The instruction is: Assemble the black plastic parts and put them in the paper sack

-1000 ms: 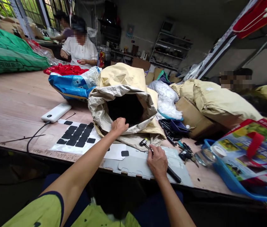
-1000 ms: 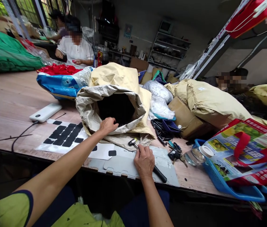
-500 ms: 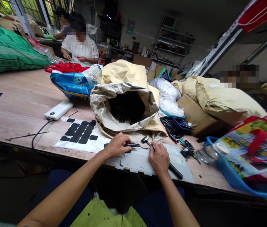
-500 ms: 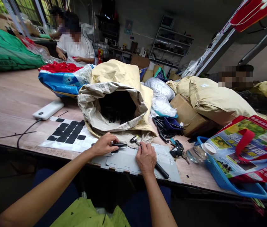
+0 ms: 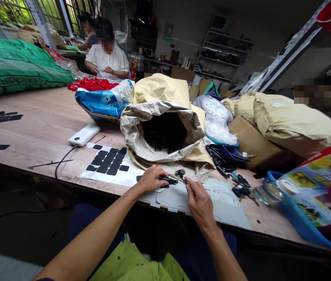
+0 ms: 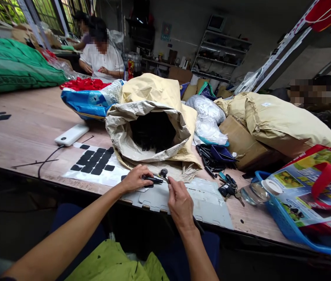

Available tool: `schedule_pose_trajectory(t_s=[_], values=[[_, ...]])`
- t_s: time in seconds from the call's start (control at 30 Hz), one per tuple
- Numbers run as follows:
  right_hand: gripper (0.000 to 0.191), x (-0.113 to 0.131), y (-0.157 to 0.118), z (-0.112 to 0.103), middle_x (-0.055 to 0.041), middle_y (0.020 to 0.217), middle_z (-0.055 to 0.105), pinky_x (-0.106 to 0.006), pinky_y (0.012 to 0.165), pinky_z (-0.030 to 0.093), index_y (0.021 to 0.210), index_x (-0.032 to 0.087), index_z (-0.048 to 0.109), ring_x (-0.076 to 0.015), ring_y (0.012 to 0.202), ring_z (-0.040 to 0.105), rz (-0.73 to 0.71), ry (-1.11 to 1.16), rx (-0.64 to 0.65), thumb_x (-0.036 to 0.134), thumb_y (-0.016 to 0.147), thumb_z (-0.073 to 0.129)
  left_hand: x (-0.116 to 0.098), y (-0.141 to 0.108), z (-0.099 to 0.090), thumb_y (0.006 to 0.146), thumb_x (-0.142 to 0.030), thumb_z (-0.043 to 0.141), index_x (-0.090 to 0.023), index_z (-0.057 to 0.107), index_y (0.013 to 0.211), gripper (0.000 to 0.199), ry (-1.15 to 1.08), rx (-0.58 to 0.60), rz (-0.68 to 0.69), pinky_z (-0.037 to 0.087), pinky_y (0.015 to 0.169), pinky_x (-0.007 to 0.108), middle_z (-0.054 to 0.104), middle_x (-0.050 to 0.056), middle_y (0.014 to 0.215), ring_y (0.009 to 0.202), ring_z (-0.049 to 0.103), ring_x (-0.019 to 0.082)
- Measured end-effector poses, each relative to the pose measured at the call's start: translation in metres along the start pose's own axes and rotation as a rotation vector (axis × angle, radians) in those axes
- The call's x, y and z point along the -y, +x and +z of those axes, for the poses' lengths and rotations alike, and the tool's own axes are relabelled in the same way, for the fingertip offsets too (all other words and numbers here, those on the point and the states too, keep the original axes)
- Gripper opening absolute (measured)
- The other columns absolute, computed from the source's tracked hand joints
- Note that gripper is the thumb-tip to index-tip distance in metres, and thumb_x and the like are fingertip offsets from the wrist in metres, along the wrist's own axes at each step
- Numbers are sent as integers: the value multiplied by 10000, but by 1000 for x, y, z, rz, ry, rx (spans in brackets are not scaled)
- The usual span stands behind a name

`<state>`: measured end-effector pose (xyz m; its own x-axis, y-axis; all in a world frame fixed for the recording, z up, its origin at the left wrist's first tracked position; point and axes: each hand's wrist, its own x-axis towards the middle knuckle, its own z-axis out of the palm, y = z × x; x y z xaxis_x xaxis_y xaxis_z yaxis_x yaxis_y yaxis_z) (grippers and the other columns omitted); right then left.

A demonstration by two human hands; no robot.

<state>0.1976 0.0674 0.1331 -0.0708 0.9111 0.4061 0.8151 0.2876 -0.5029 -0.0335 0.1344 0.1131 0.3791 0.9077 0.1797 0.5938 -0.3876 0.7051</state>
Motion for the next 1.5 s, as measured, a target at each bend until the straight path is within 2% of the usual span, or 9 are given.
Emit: schedule_pose_trajectory(t_s=[0.1, 0.23, 0.33, 0.43, 0.67, 0.8, 0.97, 1.27, 1.5], values=[[373, 22, -6, 2, -48, 1009, 682, -257, 842, 487, 1309, 267, 666, -168, 956, 653, -41, -1, 48, 328, 1039, 416, 1, 0, 1, 822, -343, 785, -252, 783, 1011, 210, 7, -3, 5, 423, 866, 314, 660, 24, 959, 934, 529, 201], [376, 34, -8, 5, -48, 972, 672, -248, 826, 496, 1341, 263, 649, -162, 915, 650, -80, -17, -29, 310, 1036, 433, 1, -1, 1, 822, -324, 781, -255, 780, 1023, 213, 6, 0, 20, 426, 882, 325, 656, 26, 974, 940, 524, 205], [383, 34, -10, 11, -51, 975, 671, -246, 829, 502, 1356, 260, 638, -162, 924, 649, -112, -32, -62, 275, 1032, 433, -1, -1, 0, 816, -306, 786, -252, 783, 984, 176, -5, -10, 18, 425, 862, 317, 648, 20, 947, 926, 521, 202], [372, 31, -11, 16, -43, 951, 671, -239, 798, 504, 1320, 268, 663, -158, 889, 655, -115, -80, -9, 258, 1029, 431, -1, -1, 0, 809, -294, 791, -247, 786, 915, 115, -8, -23, 11, 419, 824, 305, 636, 17, 914, 906, 514, 199], [375, 27, -13, 10, -53, 981, 677, -253, 820, 496, 1338, 257, 658, -170, 922, 657, -39, -81, -66, 309, 1042, 433, 2, -1, 3, 807, -285, 797, -266, 797, 1015, 208, -25, -33, 27, 430, 881, 320, 660, 18, 953, 943, 535, 203], [371, 24, -18, 10, -47, 961, 678, -246, 793, 490, 1301, 258, 682, -165, 894, 656, -24, -90, -14, 306, 1037, 425, 4, 0, 4, 805, -285, 798, -257, 799, 1009, 206, -17, -39, 15, 433, 865, 317, 662, 23, 955, 933, 536, 202], [378, 13, -9, 5, -59, 1043, 691, -268, 849, 473, 1307, 261, 675, -182, 969, 648, 17, -79, -104, 354, 1033, 432, 4, -1, 5, 803, -292, 801, -244, 788, 1008, 211, 13, -39, 34, 428, 870, 320, 655, 24, 954, 955, 543, 208], [328, -51, 13, 11, -47, 915, 639, -317, 830, 400, 1196, 257, 736, -210, 920, 542, 36, -388, -96, 264, 967, 501, -4, -3, -1, 868, -412, 747, -215, 757, 937, 209, 22, -34, 23, 422, 830, 309, 659, 32, 939, 939, 544, 207], [296, -46, 11, 14, -47, 927, 621, -314, 774, 356, 1199, 253, 716, -200, 877, 513, 17, -502, -112, 226, 961, 544, -1, -3, 0, 836, -390, 778, -225, 769, 953, 202, 62, -6, 57, 412, 863, 328, 652, 37, 976, 969, 536, 221]])
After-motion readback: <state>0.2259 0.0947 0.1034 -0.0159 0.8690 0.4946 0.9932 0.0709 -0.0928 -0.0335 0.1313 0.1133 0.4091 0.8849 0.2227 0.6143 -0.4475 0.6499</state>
